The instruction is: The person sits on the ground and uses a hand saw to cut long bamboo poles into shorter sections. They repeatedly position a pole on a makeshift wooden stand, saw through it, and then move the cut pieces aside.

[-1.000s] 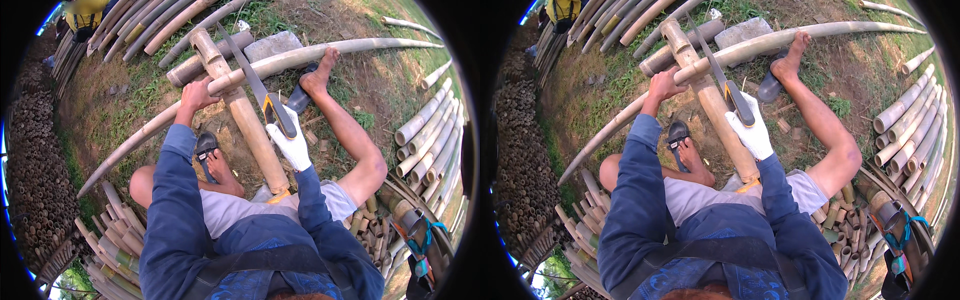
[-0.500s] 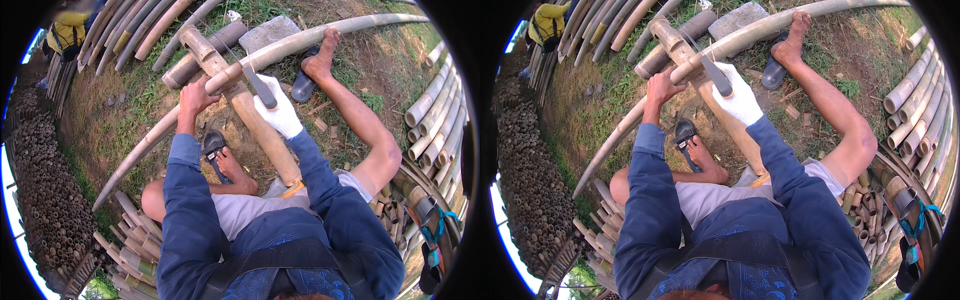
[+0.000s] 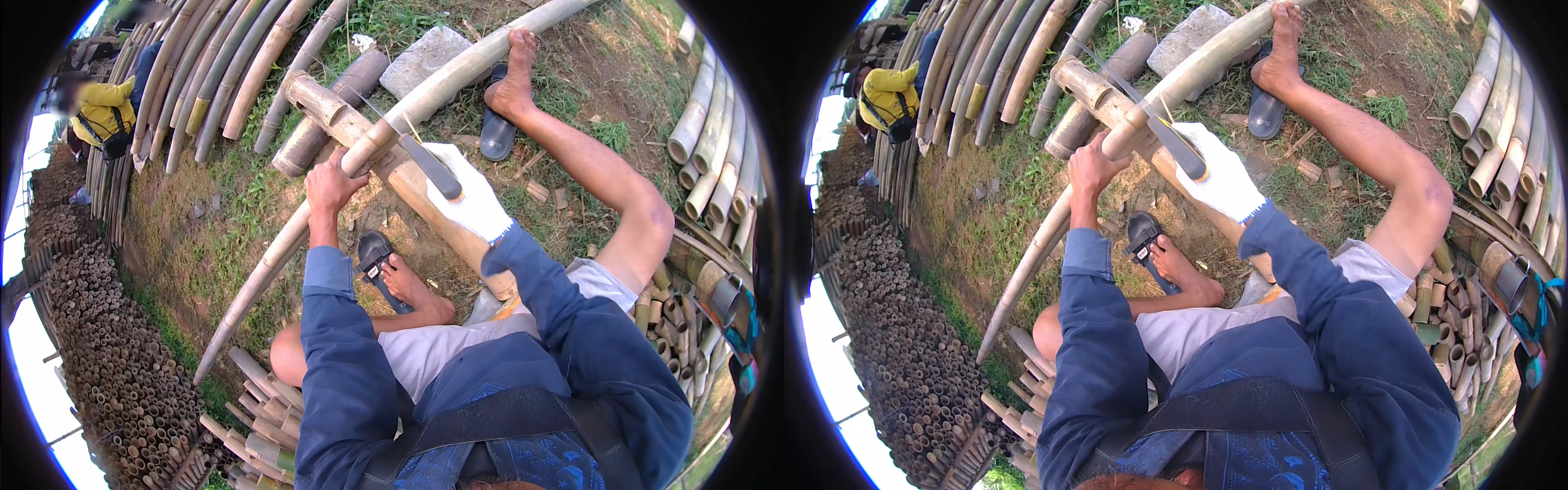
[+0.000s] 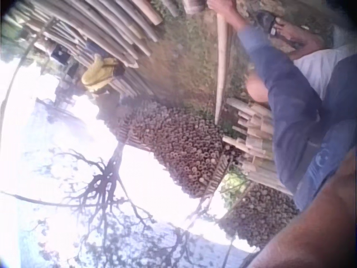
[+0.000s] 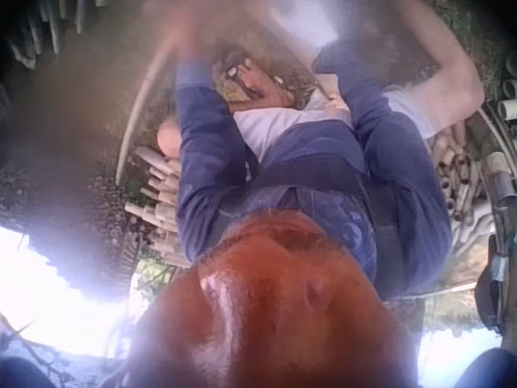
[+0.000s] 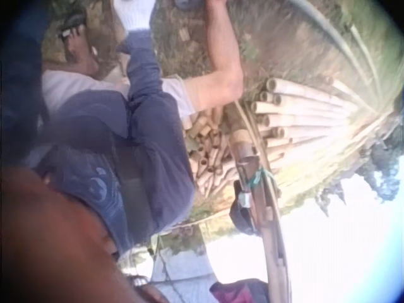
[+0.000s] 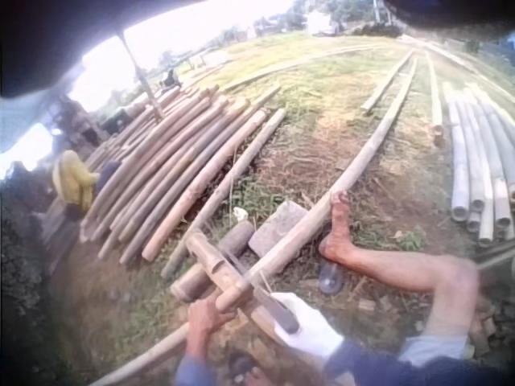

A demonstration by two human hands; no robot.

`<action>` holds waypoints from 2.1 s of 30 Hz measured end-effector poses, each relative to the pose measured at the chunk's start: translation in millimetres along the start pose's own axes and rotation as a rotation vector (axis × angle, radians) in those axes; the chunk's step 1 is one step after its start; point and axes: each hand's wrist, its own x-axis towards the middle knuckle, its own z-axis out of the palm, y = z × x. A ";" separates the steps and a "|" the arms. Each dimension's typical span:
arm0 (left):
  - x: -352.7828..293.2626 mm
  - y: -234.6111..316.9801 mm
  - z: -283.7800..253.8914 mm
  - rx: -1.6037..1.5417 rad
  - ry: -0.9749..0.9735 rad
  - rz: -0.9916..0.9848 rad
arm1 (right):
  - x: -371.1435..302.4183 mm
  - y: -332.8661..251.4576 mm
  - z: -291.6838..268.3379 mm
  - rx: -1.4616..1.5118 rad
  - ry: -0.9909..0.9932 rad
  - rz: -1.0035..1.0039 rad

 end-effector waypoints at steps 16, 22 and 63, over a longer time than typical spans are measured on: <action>8.5 -6.9 0.5 0.035 -0.001 0.050 | 2.0 10.3 1.7 -0.019 0.024 -0.035; 2.0 -16.9 -5.5 0.022 0.000 0.073 | -18.8 -19.2 4.0 0.018 -0.022 0.130; -7.2 -34.3 18.1 0.051 -0.021 -0.006 | 6.0 21.3 12.0 -0.080 0.026 -0.016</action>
